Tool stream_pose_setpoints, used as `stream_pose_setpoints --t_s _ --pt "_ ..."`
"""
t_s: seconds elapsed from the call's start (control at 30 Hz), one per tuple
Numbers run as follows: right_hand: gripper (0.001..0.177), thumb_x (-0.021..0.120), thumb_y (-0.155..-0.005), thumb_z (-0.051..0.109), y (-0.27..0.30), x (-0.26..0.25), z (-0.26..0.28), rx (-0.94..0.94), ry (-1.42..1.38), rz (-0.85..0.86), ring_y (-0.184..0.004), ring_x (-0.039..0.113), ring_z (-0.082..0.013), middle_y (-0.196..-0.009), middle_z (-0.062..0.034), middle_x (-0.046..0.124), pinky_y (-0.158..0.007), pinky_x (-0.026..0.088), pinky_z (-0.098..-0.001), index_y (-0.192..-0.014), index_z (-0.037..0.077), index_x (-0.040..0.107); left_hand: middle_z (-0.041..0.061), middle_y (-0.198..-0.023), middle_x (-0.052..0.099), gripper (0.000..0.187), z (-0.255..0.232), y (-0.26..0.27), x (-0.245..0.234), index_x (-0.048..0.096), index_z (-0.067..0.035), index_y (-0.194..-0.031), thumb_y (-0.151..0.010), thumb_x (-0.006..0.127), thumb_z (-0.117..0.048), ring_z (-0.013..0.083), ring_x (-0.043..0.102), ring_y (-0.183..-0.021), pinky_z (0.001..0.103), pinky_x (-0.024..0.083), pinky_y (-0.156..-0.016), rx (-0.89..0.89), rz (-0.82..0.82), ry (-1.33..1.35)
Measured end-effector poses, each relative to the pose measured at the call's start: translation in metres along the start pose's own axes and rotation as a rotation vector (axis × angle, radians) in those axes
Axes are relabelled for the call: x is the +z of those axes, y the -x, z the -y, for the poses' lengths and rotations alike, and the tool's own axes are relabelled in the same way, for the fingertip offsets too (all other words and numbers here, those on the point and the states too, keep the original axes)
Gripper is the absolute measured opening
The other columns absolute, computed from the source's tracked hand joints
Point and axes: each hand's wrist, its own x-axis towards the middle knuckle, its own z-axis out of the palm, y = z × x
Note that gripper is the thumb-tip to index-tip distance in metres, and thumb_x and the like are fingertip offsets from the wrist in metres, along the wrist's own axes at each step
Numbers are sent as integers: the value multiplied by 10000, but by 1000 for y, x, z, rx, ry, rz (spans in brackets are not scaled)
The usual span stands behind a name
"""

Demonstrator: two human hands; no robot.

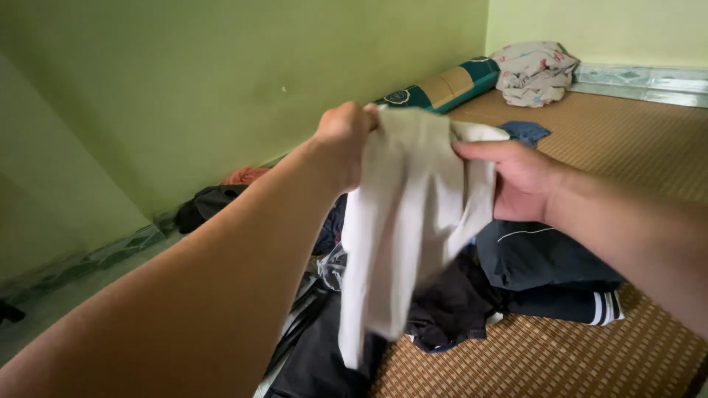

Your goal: The recorder organizes a pile of laundry by folding various garments and preparing them for hanging.

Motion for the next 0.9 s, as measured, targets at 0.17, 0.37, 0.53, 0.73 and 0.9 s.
stream_pose_setpoints --t_s 0.17,0.37,0.53,0.73,0.9 --pt "381 562 -961 275 -9 -34 3 89 181 -446 -1078 689 -244 -1189 -77 728 -978 529 -468 -1309 133 624 149 -952 733 291 -3 54 15 642 -13 -1113 -925 693 -229 278 737 -785 469 645 -679 -86 -165 -178" --pt "365 520 -993 280 15 -71 45 90 265 -631 -1130 681 -251 -1248 -81 703 -1008 517 -485 -1316 131 603 71 -1077 824 493 55 -29 35 768 -177 -1219 -732 836 -209 167 784 -931 356 622 -838 290 47 -1142" --pt "422 499 -991 271 35 -115 109 -8 361 -725 -1264 623 -264 -1408 -93 612 -1090 469 -521 -1389 137 537 125 -1188 710 471 47 -79 118 702 -159 -1132 -747 879 -364 251 686 -1088 360 553 -936 436 -94 -1323" --pt "504 443 -1032 280 67 -139 165 -140 392 -542 -1422 521 -317 -1528 -147 545 -1192 354 -542 -1480 50 464 145 -1121 674 268 53 -122 169 774 -173 -877 -670 887 -302 338 642 -1045 424 531 -865 1070 -95 -1219" --pt "566 378 -989 293 116 -153 112 -75 303 -766 -1465 443 -359 -1580 -167 475 -1190 302 -557 -1515 87 404 131 -964 732 221 122 -106 153 714 -126 -951 -794 778 -268 359 698 -883 484 549 -796 1060 199 -1278"
